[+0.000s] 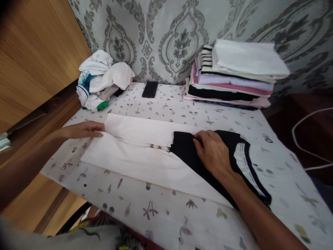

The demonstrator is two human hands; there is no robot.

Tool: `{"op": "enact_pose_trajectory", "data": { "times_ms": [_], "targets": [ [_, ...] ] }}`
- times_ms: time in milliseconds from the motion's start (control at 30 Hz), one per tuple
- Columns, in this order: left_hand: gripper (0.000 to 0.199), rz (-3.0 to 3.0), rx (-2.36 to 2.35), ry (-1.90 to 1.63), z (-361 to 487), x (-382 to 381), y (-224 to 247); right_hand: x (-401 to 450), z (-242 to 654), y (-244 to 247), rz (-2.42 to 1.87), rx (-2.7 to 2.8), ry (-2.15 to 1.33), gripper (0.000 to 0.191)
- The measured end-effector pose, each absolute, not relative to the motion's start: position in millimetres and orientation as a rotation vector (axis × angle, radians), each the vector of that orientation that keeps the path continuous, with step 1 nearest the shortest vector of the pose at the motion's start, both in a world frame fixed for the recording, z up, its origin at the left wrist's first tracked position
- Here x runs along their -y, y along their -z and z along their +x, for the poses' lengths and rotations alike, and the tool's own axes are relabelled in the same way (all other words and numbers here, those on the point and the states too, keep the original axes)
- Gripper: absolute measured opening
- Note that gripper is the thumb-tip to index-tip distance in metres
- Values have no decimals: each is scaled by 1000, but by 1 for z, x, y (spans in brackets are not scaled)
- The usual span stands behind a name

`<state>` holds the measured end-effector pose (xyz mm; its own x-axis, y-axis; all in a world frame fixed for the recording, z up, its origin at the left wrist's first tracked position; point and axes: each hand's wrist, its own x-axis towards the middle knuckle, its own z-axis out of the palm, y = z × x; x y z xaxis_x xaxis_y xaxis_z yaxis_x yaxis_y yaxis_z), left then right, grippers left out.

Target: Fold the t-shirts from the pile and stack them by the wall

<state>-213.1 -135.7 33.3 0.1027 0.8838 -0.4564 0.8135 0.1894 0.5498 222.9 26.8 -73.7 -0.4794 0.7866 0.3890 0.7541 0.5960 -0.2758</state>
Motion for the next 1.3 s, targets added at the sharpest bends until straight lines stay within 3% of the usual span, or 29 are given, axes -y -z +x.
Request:
{"op": "enact_pose_trajectory", "data": {
  "times_ms": [200, 400, 700, 900, 1000, 1200, 1300],
  "targets": [
    [37, 1536, -1827, -215, -215, 138, -27, -15, 212, 60, -1197, 2301, -63, 26],
    [43, 1393, -1995, -273, -209, 159, -19, 14, 177, 36, -656, 2686, -320, 26],
    [77, 913, -1910, -596, -200, 183, -7, 9, 169, 31, -596, 2796, -466, 21],
    [79, 902, -1940, -562, -200, 187, -9, 9, 171, 27, -577, 2817, -454, 26],
    [78, 950, -1948, -525, -201, 190, -12, 7, 175, 25, -548, 2821, -491, 23],
    [95, 1028, -1867, -325, -201, 200, -21, 4, 182, 21, -516, 2822, -633, 16],
    [92, 1074, -1912, -325, -201, 206, -21, 3, 184, 21, -565, 2799, -697, 15]
  ]
}}
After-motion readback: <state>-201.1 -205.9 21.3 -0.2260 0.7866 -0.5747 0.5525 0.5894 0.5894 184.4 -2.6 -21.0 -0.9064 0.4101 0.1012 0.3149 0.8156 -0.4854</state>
